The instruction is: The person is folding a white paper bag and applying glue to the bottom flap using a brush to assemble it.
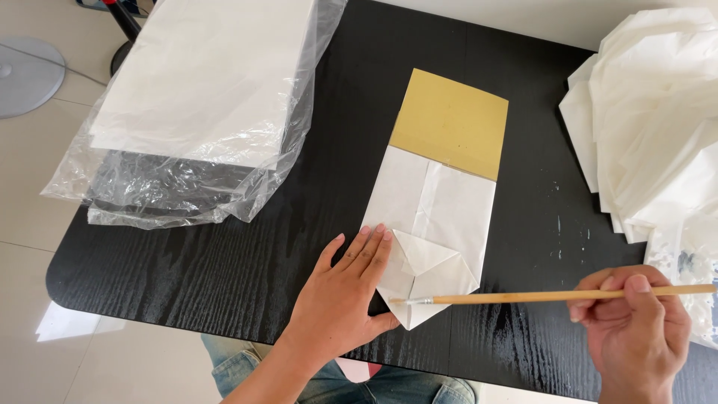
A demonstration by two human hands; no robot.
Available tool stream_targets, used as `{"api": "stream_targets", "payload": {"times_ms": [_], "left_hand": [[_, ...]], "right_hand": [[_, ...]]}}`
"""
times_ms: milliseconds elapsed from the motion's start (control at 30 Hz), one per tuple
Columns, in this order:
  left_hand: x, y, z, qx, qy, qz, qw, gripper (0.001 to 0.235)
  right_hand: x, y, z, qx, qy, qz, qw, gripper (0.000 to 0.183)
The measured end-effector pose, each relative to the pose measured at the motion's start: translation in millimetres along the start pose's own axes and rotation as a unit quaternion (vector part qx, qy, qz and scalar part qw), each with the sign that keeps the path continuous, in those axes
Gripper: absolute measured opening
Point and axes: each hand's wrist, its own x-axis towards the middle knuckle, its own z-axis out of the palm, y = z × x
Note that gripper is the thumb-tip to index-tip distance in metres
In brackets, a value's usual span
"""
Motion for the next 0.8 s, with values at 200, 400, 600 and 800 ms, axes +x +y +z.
{"api": "stream_targets", "payload": {"times_ms": [200,400,600,800], "left_hand": [[2.0,0.8,-5.4,-0.034,-0.004,-0.006,0.999,0.11],[3.0,0.4,-4.5,-0.048,-0.026,-0.017,0.998,0.13],[2.8,1.1,-5.7,-0.053,-0.015,-0.02,0.998,0.127],[2.8,1.2,-7.1,-0.061,-0.01,-0.019,0.998,0.123]], "right_hand": [[4.3,-7.2,0.1,-0.016,0.017,-0.042,0.999,0.033],[5.9,-3.6,11.4,-0.014,-0.03,-0.02,0.999,0.029],[5.5,-9.5,12.8,-0.004,-0.072,-0.047,0.996,0.03],[5.1,-13.1,12.4,-0.017,-0.007,-0.051,0.999,0.03]]}}
